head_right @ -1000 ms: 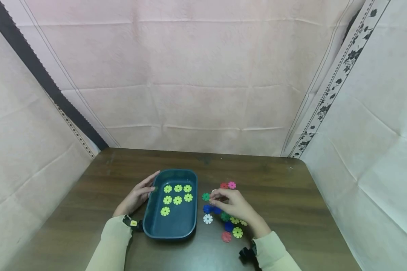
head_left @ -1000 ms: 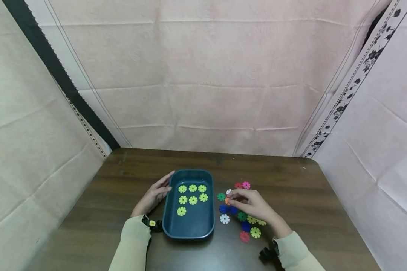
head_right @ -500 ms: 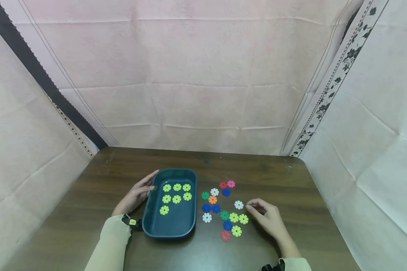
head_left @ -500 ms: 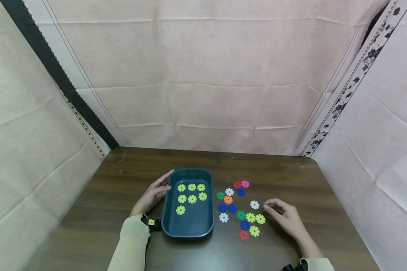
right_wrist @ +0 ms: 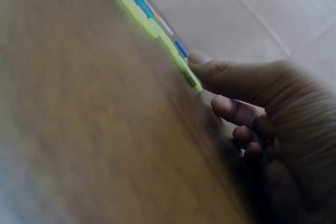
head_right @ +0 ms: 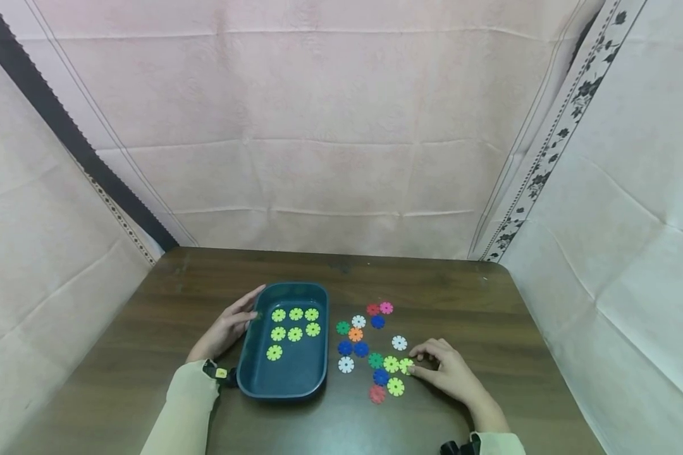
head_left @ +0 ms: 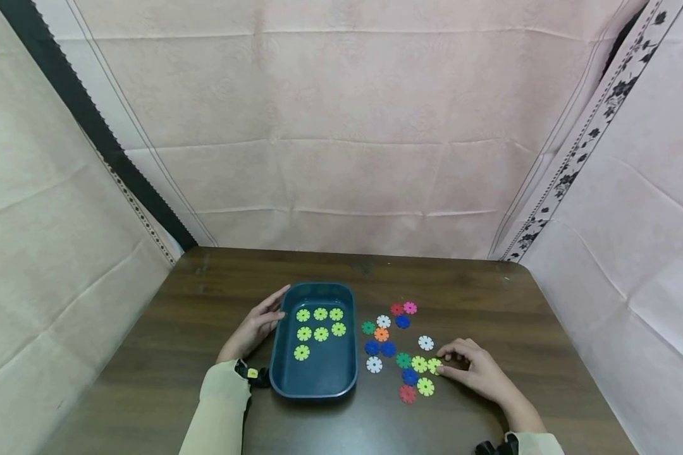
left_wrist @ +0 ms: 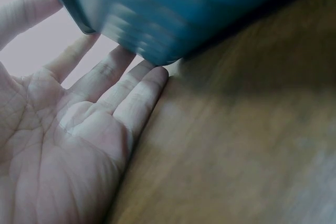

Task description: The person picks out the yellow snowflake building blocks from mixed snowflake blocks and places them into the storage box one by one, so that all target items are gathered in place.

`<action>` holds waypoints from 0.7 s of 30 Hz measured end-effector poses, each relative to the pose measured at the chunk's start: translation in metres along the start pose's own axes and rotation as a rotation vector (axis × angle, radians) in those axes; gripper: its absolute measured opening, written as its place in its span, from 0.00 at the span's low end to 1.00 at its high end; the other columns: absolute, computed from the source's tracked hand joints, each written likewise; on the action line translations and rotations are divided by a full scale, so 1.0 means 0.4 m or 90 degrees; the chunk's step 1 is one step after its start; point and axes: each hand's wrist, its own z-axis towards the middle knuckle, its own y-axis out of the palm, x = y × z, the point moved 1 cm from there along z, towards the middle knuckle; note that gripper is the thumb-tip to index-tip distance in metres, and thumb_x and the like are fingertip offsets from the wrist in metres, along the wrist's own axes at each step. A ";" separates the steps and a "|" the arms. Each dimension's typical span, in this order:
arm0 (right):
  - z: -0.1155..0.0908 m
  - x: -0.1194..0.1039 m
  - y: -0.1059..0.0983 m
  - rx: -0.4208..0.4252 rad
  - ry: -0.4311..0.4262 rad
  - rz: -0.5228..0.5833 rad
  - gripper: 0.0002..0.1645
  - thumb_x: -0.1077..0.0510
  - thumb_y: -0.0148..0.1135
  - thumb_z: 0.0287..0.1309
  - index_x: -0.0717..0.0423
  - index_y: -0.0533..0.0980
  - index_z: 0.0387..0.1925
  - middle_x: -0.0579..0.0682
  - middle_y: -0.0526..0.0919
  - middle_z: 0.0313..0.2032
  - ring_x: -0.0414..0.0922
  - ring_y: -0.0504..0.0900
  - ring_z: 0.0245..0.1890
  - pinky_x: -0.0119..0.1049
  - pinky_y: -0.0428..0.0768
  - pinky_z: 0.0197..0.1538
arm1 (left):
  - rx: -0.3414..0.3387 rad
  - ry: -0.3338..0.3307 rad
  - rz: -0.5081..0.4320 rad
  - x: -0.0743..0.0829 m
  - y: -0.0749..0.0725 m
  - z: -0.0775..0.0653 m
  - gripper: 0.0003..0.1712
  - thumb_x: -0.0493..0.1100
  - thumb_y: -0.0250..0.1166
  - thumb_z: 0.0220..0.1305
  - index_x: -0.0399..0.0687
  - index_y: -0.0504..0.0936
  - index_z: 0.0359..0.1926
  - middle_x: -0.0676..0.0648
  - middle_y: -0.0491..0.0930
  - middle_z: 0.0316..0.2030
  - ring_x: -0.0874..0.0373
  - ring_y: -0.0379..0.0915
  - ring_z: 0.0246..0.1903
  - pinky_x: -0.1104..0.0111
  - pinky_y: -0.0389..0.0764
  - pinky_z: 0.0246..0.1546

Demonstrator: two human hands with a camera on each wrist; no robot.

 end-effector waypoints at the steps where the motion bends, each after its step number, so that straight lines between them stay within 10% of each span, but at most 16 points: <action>1: 0.000 -0.001 0.000 -0.003 0.001 -0.003 0.14 0.49 0.76 0.54 0.39 0.83 0.42 0.38 0.78 0.34 0.37 0.70 0.33 0.32 0.71 0.34 | 0.001 0.000 -0.001 0.000 0.000 0.000 0.34 0.41 0.56 0.75 0.65 0.60 0.77 0.50 0.53 0.77 0.48 0.51 0.75 0.55 0.61 0.70; 21: 0.004 -0.004 0.002 -0.005 0.016 -0.008 0.15 0.47 0.77 0.52 0.38 0.82 0.42 0.38 0.78 0.35 0.39 0.70 0.35 0.33 0.71 0.37 | -0.003 0.009 -0.003 0.000 0.001 -0.001 0.35 0.41 0.56 0.74 0.63 0.59 0.78 0.49 0.53 0.77 0.49 0.50 0.75 0.62 0.64 0.67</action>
